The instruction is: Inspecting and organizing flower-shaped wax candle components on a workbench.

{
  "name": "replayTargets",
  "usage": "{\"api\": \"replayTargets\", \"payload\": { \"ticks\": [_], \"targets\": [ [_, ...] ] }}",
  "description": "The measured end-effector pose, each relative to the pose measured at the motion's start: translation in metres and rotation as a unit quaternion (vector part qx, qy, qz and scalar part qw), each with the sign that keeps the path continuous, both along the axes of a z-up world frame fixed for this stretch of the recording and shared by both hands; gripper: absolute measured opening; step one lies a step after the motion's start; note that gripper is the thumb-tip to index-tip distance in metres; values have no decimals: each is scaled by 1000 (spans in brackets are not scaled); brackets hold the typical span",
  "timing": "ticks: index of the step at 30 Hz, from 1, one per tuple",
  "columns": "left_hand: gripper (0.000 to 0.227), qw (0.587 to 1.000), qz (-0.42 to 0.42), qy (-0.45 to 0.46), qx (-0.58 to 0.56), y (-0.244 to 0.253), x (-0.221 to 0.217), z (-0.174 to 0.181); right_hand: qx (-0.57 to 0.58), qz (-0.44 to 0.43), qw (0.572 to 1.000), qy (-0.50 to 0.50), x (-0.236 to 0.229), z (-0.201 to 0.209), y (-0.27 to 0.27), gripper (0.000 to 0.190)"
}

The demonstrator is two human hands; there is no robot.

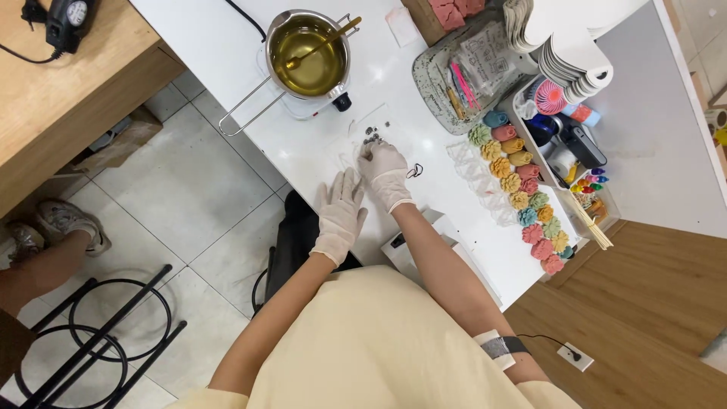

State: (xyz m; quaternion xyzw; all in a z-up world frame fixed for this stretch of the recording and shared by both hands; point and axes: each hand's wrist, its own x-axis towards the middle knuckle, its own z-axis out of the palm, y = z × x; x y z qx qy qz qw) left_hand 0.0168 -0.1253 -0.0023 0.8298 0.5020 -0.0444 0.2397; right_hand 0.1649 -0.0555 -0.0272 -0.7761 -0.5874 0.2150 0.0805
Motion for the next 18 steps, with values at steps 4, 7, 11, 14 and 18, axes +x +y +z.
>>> {"api": "replayTargets", "payload": {
  "ticks": [4,7,11,14,18],
  "targets": [
    [76,1000,-4,-8,5,-1,-3,-3,-41,-86,993,70,1,19,5,21],
    [76,1000,-12,0,7,-1,-1,-2,-64,-97,989,97,4,26,9,27],
    [75,999,-23,21,-1,4,0,2,-71,-71,991,93,4,15,19,27],
    [74,999,-28,30,1,2,1,1,-110,-67,989,69,4,14,25,23],
    [75,999,-25,30,19,4,0,7,-142,-85,977,136,20,2,28,21]
  ]
}}
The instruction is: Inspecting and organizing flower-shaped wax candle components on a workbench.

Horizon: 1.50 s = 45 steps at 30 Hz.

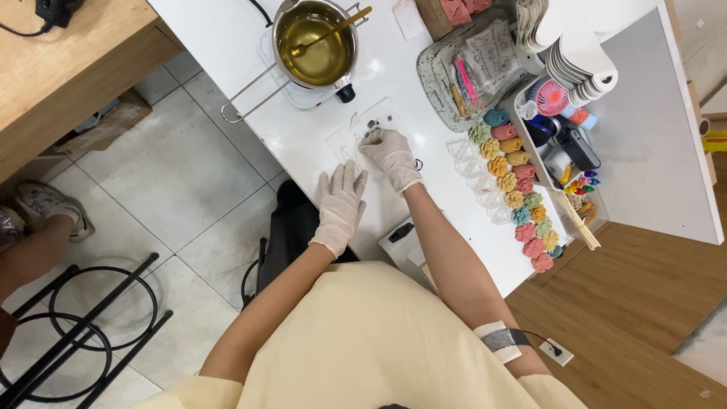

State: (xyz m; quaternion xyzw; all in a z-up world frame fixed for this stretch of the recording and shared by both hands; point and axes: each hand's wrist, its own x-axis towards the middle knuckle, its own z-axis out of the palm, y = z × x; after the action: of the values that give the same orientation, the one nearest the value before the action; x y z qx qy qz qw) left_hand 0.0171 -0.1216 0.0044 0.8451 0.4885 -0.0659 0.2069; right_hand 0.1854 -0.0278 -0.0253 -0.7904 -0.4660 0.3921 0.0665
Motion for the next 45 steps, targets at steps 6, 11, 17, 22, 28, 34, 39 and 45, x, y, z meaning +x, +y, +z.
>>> {"api": "replayTargets", "payload": {
  "ticks": [6,11,17,22,28,34,39,45],
  "targets": [
    [75,1000,-4,4,7,-2,1,0,-2,-40,994,105,25,-22,0,22],
    [75,1000,-10,10,15,-1,3,-5,-15,-74,987,139,40,4,-1,24],
    [74,1000,-17,18,12,-1,4,-2,-64,-128,982,120,52,30,-14,26],
    [70,998,-9,5,59,4,5,12,-12,-128,973,193,56,18,-31,23],
    [54,995,-85,-29,54,8,6,-4,76,6,989,126,49,-7,-58,22],
    [64,992,-107,-9,72,3,7,-17,165,96,981,28,19,14,-62,24],
    [70,990,-114,15,84,0,13,-31,178,129,975,-26,15,2,-59,20],
    [73,990,-120,41,60,1,17,-29,162,176,969,-60,19,7,-55,15]
  ]
}}
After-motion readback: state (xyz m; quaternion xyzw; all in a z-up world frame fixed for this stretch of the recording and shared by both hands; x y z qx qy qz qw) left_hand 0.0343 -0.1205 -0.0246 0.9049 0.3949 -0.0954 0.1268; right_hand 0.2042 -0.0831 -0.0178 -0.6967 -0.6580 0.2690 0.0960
